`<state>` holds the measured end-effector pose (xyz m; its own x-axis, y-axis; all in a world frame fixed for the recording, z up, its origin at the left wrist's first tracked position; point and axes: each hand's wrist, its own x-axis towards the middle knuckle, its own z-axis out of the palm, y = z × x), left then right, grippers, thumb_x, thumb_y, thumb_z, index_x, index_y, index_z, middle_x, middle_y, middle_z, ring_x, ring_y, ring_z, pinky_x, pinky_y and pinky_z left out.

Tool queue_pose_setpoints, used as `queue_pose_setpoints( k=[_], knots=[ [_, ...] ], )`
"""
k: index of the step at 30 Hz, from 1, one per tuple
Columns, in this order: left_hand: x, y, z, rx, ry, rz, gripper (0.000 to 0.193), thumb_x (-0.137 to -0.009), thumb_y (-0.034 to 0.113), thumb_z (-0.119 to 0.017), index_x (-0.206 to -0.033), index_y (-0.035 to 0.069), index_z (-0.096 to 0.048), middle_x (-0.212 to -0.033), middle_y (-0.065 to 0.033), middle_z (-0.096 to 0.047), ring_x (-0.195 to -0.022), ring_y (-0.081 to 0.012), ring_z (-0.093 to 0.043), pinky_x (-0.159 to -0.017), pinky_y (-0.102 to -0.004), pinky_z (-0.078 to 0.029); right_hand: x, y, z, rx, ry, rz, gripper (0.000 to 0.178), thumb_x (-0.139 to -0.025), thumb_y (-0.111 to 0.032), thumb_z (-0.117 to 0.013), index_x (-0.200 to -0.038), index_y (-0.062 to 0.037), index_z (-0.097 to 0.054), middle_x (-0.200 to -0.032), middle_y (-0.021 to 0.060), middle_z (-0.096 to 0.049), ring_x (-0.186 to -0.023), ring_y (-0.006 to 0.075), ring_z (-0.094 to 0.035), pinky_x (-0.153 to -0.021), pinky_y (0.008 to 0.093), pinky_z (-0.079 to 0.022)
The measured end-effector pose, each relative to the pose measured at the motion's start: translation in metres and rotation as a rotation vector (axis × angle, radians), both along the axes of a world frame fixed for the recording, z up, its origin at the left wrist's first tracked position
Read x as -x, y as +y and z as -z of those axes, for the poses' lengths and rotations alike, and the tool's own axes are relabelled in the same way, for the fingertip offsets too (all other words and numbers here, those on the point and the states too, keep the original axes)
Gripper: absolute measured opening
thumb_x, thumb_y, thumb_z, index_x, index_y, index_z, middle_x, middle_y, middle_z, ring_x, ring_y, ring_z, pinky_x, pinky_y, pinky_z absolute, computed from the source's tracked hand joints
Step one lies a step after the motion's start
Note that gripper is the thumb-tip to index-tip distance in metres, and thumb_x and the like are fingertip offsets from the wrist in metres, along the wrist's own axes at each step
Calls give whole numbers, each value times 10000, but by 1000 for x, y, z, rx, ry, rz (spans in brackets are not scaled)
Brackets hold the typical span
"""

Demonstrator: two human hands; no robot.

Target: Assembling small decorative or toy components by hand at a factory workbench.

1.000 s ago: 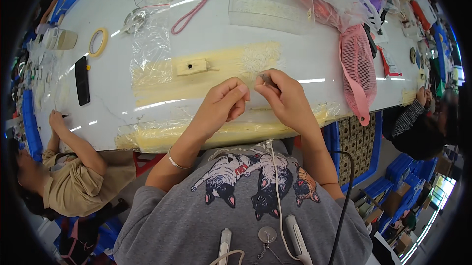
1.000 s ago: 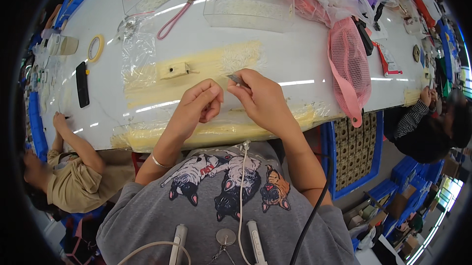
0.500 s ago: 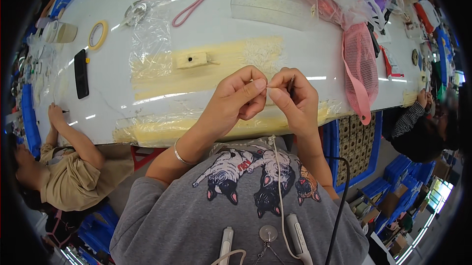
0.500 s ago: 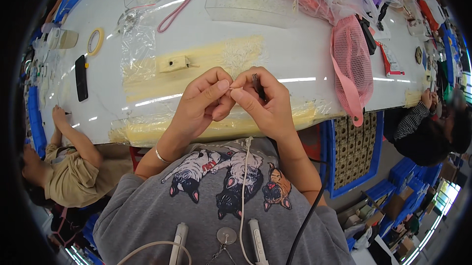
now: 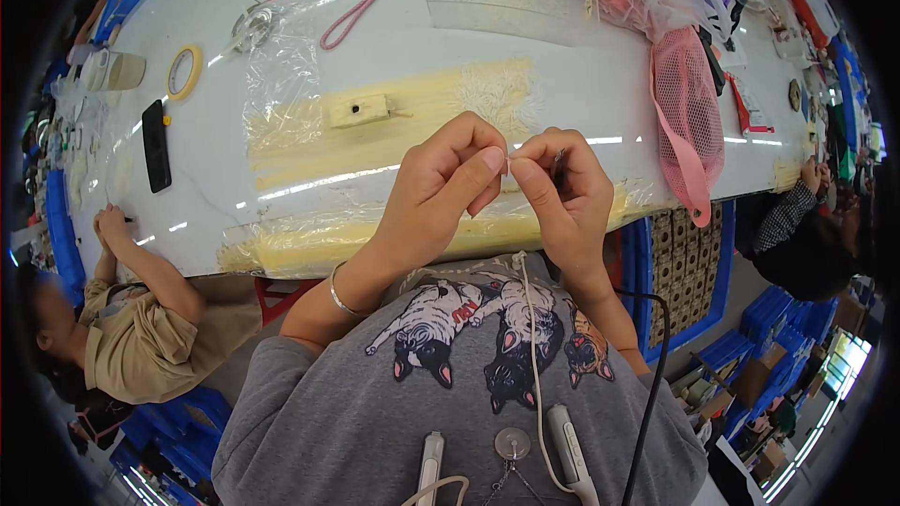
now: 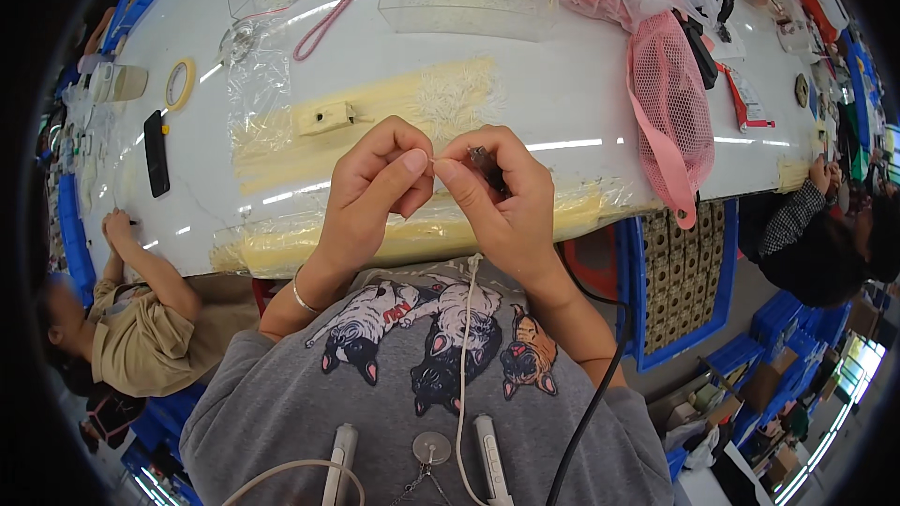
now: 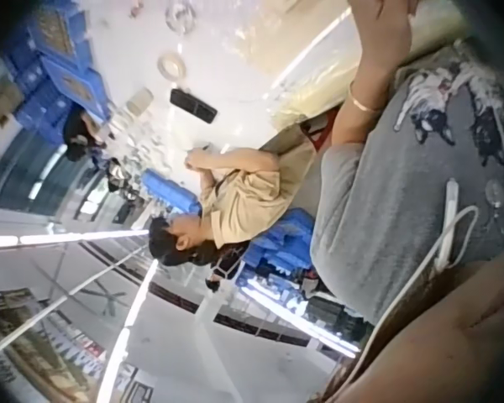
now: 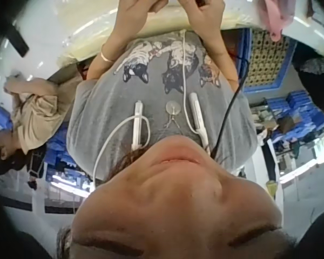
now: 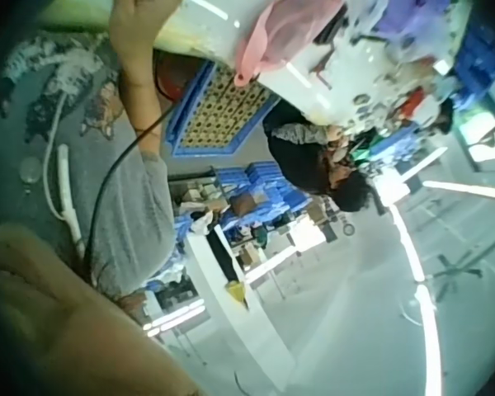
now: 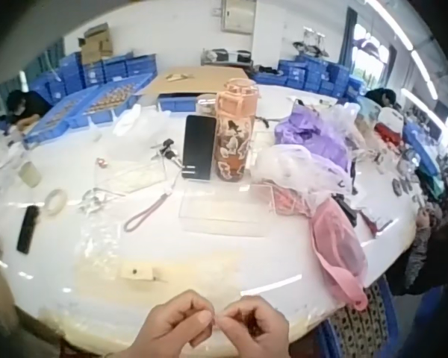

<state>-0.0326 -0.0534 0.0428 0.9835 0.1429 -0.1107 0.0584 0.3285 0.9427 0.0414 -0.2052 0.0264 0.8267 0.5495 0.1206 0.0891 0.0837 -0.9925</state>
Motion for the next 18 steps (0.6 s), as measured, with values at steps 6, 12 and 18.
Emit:
queue_pose_setpoints(
  k=[6,12,18],
  knots=[
    [-1,6,-8,24,1,17,153,-1011,148,-503,-940,15,-531,-725,19,-489,-590,-33,-392,-532,-205,-303,-18,-17,-12,19,27,-122,297,-1021,-276,-506,-1073,-15,-639,-798,-10,-560,-704,51,-430,-647,198,-357],
    [0,8,-9,0,-19,101,155,-1002,155,-511,-929,21,-544,-684,42,-454,-590,-28,-355,-530,-210,-277,-24,-22,-18,232,-72,-320,241,-937,-260,-644,-933,-19,-635,-735,39,-596,-615,86,-478,-567,249,-377],
    [2,6,-9,-48,-16,157,153,-987,164,-532,-922,27,-550,-663,42,-456,-606,-27,-350,-540,-217,-275,-22,-17,-7,189,-142,-337,274,-887,-276,-699,-868,-15,-619,-636,69,-527,-539,161,-459,-530,284,-373]
  ],
)
